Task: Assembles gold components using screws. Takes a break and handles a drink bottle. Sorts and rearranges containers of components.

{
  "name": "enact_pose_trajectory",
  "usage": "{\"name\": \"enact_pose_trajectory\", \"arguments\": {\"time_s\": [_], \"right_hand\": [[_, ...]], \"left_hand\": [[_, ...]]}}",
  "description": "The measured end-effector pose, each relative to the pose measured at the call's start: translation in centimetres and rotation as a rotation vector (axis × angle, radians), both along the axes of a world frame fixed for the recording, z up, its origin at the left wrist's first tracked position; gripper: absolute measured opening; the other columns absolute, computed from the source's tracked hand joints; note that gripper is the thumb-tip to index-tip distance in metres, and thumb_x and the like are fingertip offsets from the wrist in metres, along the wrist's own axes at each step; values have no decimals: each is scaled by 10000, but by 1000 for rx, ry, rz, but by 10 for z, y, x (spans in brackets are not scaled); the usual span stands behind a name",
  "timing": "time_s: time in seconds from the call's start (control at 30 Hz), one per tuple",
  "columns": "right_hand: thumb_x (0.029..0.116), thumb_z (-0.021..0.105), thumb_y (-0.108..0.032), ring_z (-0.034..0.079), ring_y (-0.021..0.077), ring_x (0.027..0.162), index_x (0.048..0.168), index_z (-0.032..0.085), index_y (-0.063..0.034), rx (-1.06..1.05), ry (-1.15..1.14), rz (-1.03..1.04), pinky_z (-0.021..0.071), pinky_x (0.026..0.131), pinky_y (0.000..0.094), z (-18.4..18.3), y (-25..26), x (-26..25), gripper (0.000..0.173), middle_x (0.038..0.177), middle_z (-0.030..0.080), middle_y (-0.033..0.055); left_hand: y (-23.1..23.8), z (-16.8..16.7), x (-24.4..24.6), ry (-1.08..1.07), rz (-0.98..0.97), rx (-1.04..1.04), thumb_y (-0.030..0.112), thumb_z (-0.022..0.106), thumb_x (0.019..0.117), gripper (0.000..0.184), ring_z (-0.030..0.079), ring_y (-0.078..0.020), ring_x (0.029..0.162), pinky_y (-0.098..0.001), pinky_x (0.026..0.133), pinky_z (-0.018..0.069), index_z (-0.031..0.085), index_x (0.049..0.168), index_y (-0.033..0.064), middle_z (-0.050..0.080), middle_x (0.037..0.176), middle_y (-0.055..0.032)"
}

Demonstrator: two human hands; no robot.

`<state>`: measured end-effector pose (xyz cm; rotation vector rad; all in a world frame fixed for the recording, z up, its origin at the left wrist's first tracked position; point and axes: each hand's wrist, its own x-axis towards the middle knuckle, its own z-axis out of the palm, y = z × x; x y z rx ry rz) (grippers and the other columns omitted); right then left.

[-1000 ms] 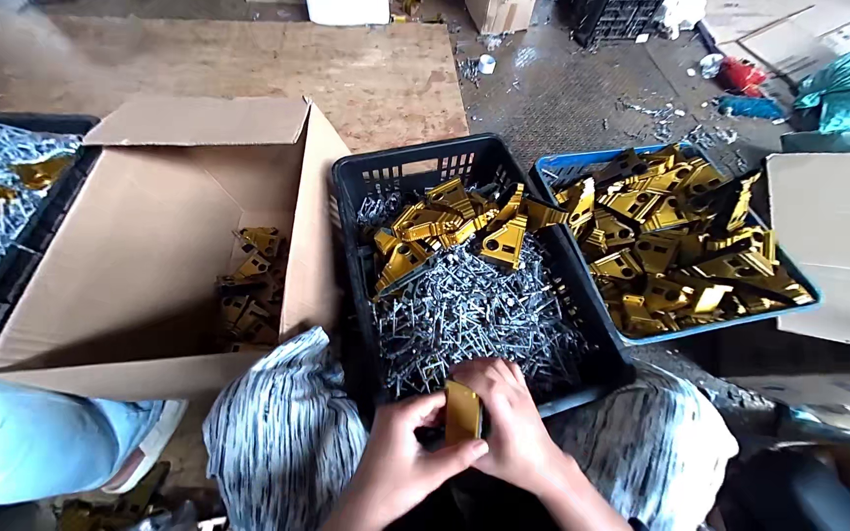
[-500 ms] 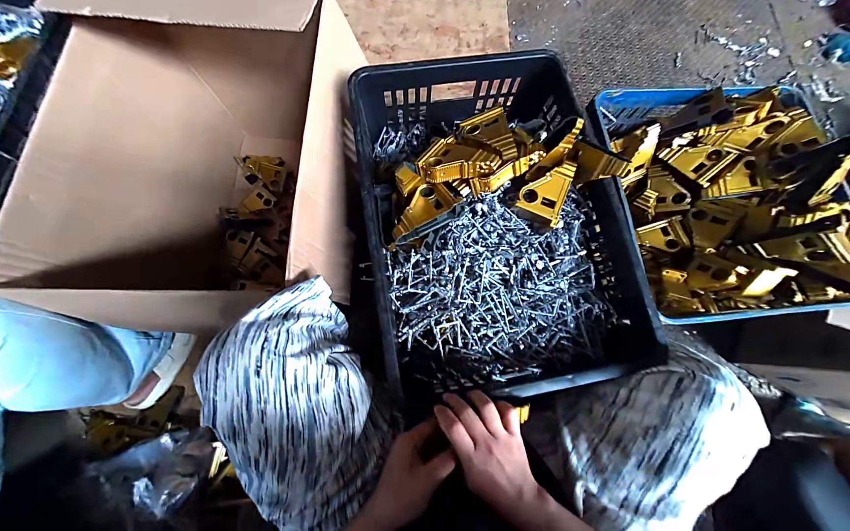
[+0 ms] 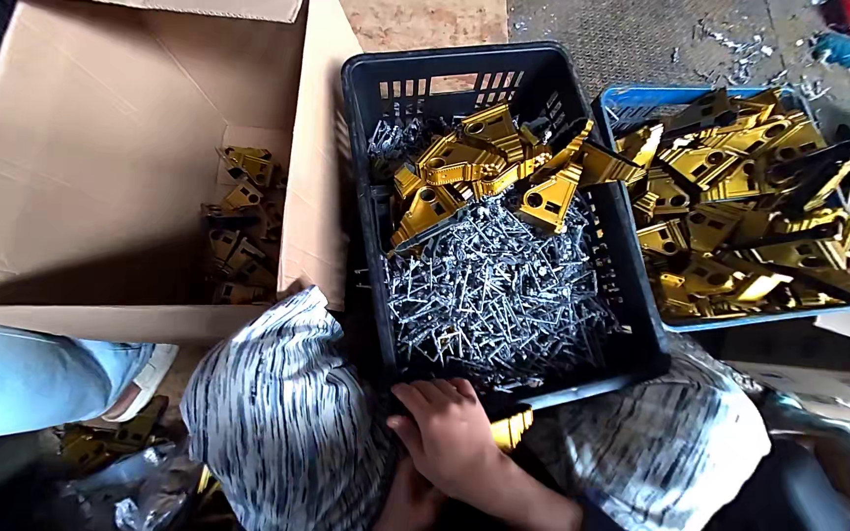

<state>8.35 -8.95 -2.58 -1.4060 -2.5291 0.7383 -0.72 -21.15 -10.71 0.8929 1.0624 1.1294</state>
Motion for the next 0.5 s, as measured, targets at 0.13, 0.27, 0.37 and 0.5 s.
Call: {"name": "enact_pose_trajectory", "arguments": {"time_s": [0.13,0.27,0.37,0.5], "right_hand": [[1010,447,-612,714,239,820,1149,723,-202,94,-116,-3,559,719,460,-6,-1,-8,513,896,735,18],[1028,426,-609,733,307,826,1068,703,-99,-165,-268,-28,574,678,482,11,5,-14,582,867,728,101],[1033,382,-636,734,337,851,1049,698,-77,-302,-335,-31,578,660,487,17,10,-19,643,877,724,128],[1029,389,-637,735,344,822,1036,702,-63,-331,-351,-37,573,634,492,20,13,-22,654,851,721,137]], "left_hand": [[-17,-34,3,-19,-10,46,121,764,883,319,715,-92,964,-325,893,602,663,1172,31,747,1028,-33],[11,31,-4,135,-69,-130,62,728,844,357,681,-4,969,-244,928,561,615,1153,-77,731,1017,-38],[7,21,-2,140,-19,-34,66,744,829,359,698,-31,921,-240,872,579,626,1105,-131,738,968,-99],[28,61,-9,179,-89,-212,21,710,831,339,676,5,930,-215,911,548,612,1120,-125,726,978,-81]]}}
